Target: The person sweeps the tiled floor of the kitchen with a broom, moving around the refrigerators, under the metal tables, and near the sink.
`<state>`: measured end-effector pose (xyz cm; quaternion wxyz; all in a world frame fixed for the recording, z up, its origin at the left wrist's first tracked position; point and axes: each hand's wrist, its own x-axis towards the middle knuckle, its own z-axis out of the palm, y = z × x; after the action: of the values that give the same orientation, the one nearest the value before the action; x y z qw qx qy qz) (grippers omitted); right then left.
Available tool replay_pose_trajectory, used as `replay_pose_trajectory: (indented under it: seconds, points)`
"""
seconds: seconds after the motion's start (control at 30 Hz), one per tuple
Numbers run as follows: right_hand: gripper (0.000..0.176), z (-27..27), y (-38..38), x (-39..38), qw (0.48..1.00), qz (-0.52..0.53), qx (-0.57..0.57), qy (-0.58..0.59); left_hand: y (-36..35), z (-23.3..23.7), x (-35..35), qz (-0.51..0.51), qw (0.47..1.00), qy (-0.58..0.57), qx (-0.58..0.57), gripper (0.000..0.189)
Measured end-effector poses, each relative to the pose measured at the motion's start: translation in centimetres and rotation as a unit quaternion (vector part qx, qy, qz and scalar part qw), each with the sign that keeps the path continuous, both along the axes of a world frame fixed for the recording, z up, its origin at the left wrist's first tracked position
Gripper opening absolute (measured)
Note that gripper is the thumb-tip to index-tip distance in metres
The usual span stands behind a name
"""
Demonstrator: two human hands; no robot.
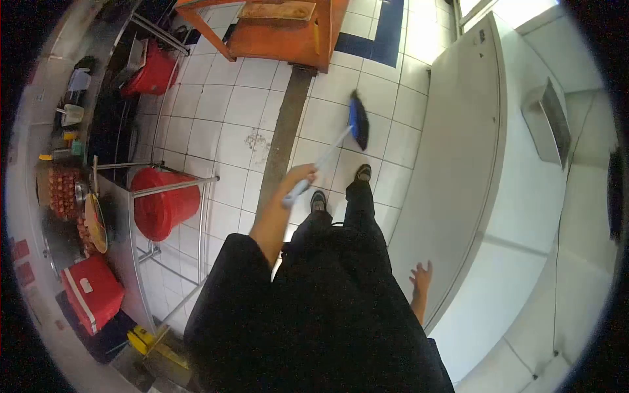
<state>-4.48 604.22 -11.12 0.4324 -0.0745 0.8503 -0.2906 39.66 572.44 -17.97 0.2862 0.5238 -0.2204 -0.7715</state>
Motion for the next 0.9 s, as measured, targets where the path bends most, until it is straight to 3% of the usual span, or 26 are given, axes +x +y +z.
replay_pose_trajectory:
  seconds: [0.03, 0.1, 0.13, 0.17, 0.23, 0.33, 0.43, 0.5, 0.6, 0.67, 0.73, 0.8, 0.87, 0.9]
  points:
    - [0.071, -0.6, -1.3, -1.6, 1.000, 0.003, 0.004, -0.005, -0.1, 1.1, 2.5, 0.047, 0.991, 0.017, 0.127, 0.014]
    - [0.071, -1.3, -3.8, -4.4, 0.999, -0.023, 0.027, -0.015, 2.8, 5.3, 7.6, -0.042, 0.993, -0.101, -0.054, 0.021]
    - [0.071, -1.9, -5.1, -5.5, 0.999, -0.017, 0.029, -0.018, 3.4, 4.4, 10.6, 0.031, 0.992, -0.047, 0.112, 0.020]
    - [0.071, -3.0, -6.7, -6.3, 0.996, -0.014, 0.079, -0.036, 3.5, 3.8, 12.5, 0.105, 0.958, 0.010, 0.268, 0.020]
    - [0.071, -4.9, -10.6, -7.0, 0.990, -0.001, 0.126, -0.060, 3.8, 6.8, 12.5, 0.151, 0.954, -0.032, 0.258, 0.017]
    - [0.072, -6.9, -20.2, -8.0, 0.973, 0.121, 0.170, -0.100, 3.6, 10.0, 11.3, 0.238, 0.935, -0.044, 0.260, 0.015]
    - [0.070, -7.4, -30.8, -7.3, 0.956, 0.229, 0.138, -0.121, 3.1, 16.0, 8.7, 0.310, 0.916, -0.040, 0.251, 0.019]
    - [0.067, -6.2, -37.8, -6.7, 0.963, 0.248, 0.058, -0.091, 2.0, 17.5, 7.3, 0.326, 0.920, -0.101, 0.193, 0.035]
    - [0.066, -5.4, -47.2, -5.5, 0.944, 0.319, 0.049, -0.063, -2.2, 15.0, 8.0, 0.412, 0.906, -0.018, 0.098, 0.023]
    - [0.065, -3.5, -52.0, -3.6, 0.938, 0.341, 0.048, -0.039, -5.4, 11.1, 10.2, 0.369, 0.929, 0.023, -0.025, 0.015]
    - [0.064, -0.9, -55.7, -1.2, 0.936, 0.347, 0.048, -0.009, -12.2, 9.6, 12.3, 0.479, 0.871, 0.092, 0.052, 0.019]
    - [0.061, 2.0, -57.5, 1.2, 0.942, 0.334, -0.007, 0.011, -17.6, 6.7, 14.6, 0.515, 0.849, 0.114, 0.025, 0.023]
    - [0.059, 1.1, -57.8, 1.0, 0.941, 0.340, 0.001, -0.002, -21.5, 2.5, 18.4, 0.424, 0.896, 0.083, 0.107, 0.022]
    - [0.060, 0.2, -57.3, -0.3, 0.934, 0.356, 0.006, -0.011, -21.9, -0.7, 19.1, 0.425, 0.892, 0.102, 0.116, 0.022]
